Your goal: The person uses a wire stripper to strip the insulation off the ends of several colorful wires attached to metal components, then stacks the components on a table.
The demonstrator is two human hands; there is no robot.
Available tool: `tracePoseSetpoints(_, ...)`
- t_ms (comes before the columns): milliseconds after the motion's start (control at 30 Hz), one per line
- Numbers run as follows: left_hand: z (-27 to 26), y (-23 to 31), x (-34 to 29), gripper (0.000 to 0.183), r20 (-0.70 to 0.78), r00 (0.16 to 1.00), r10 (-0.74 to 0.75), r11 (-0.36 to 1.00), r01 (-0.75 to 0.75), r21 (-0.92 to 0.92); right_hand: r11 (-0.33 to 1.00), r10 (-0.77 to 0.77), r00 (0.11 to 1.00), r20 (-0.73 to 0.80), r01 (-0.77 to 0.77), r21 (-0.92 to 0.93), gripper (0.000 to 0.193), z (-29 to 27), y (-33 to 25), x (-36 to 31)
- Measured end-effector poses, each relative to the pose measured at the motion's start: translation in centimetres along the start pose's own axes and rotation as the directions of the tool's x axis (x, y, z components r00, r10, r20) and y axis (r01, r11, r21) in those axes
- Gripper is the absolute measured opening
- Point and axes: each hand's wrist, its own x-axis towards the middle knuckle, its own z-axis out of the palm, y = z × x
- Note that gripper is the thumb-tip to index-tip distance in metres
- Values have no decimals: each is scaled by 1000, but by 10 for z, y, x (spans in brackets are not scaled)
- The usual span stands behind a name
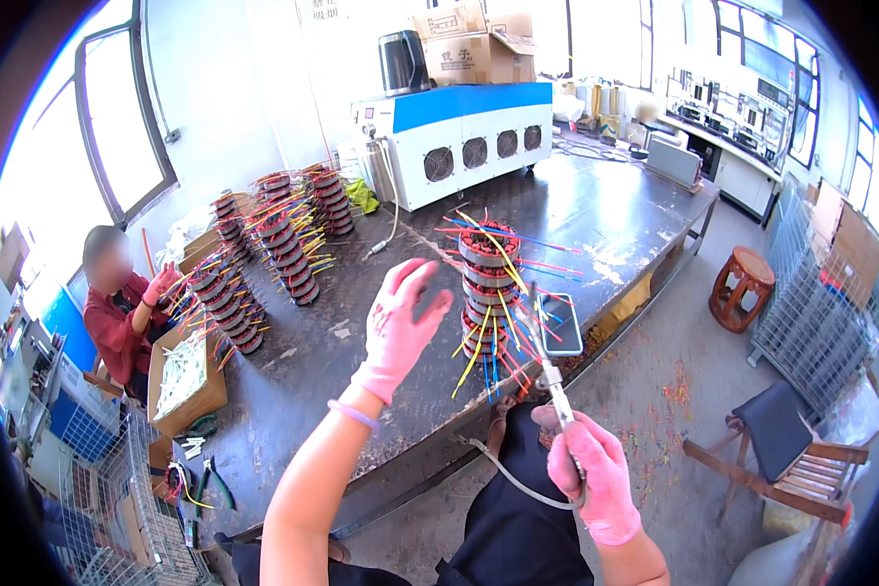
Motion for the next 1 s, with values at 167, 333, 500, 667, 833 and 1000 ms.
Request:
tracePoseSetpoints(167,12,15,64,49,275,924,265,867,-353,352,996,-75,993,-88,78,33,44,-10,-3,6)
tracePoseSetpoints(333,28,15,87,45,450,888,94,816,-327,476,994,-105,987,-120,107,8,45,-23,-4,4)
tracePoseSetpoints(500,37,7,92,36,458,884,99,841,-320,436,994,-108,984,-142,112,17,44,-30,-1,5)
tracePoseSetpoints(667,19,3,89,32,299,928,221,841,-337,424,992,-116,984,-134,123,41,44,-30,-3,0)
tracePoseSetpoints(833,-69,25,46,38,160,940,302,880,-339,332,995,-89,988,-129,94,37,43,-28,0,-9)
tracePoseSetpoints(1000,-180,7,-75,36,381,921,82,904,-230,362,998,36,999,0,-36,50,42,6,24,-8)
